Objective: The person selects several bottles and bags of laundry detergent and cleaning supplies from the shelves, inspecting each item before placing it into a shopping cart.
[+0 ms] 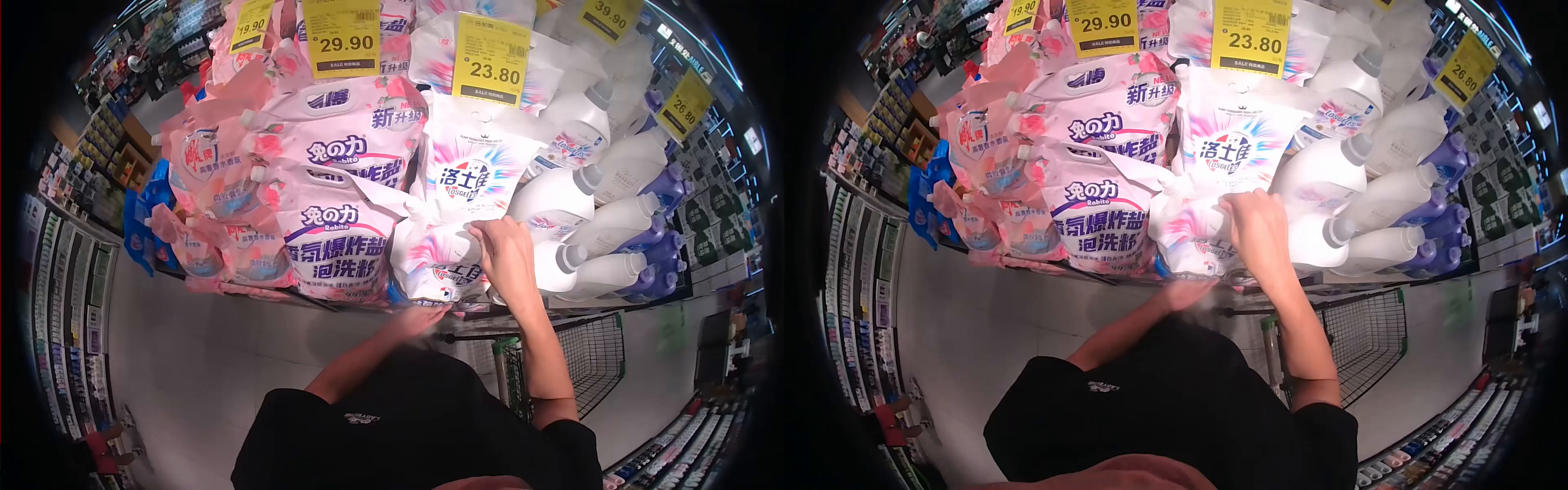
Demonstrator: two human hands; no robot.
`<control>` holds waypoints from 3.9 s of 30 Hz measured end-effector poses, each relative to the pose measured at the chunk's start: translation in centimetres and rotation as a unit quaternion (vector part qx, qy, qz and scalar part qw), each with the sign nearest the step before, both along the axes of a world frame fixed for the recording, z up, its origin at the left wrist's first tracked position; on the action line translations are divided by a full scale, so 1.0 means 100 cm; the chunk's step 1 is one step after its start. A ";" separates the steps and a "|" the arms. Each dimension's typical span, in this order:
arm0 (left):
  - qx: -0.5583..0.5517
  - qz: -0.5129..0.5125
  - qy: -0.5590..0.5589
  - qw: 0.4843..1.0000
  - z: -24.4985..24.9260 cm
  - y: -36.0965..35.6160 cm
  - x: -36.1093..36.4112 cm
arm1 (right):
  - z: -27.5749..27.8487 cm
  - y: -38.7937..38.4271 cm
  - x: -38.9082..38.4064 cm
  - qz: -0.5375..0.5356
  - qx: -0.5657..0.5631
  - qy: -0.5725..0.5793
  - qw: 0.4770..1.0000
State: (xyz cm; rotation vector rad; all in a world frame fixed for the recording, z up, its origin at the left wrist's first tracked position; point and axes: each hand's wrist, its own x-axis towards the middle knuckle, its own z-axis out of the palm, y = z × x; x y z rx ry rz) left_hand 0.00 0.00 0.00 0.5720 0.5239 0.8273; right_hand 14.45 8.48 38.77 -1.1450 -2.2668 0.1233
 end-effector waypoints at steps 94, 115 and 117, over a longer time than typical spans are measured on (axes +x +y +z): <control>0.749 0.002 0.365 0.553 0.068 0.120 0.656 | -0.301 -0.264 0.660 -0.731 -0.226 -0.010 0.644; 0.717 -0.094 0.358 0.590 0.067 0.127 0.728 | -0.153 -0.069 0.710 -0.401 -0.096 0.179 0.893; 0.708 -0.048 0.278 0.647 0.053 0.124 0.732 | -0.122 -0.022 0.680 -0.197 -0.103 0.169 0.960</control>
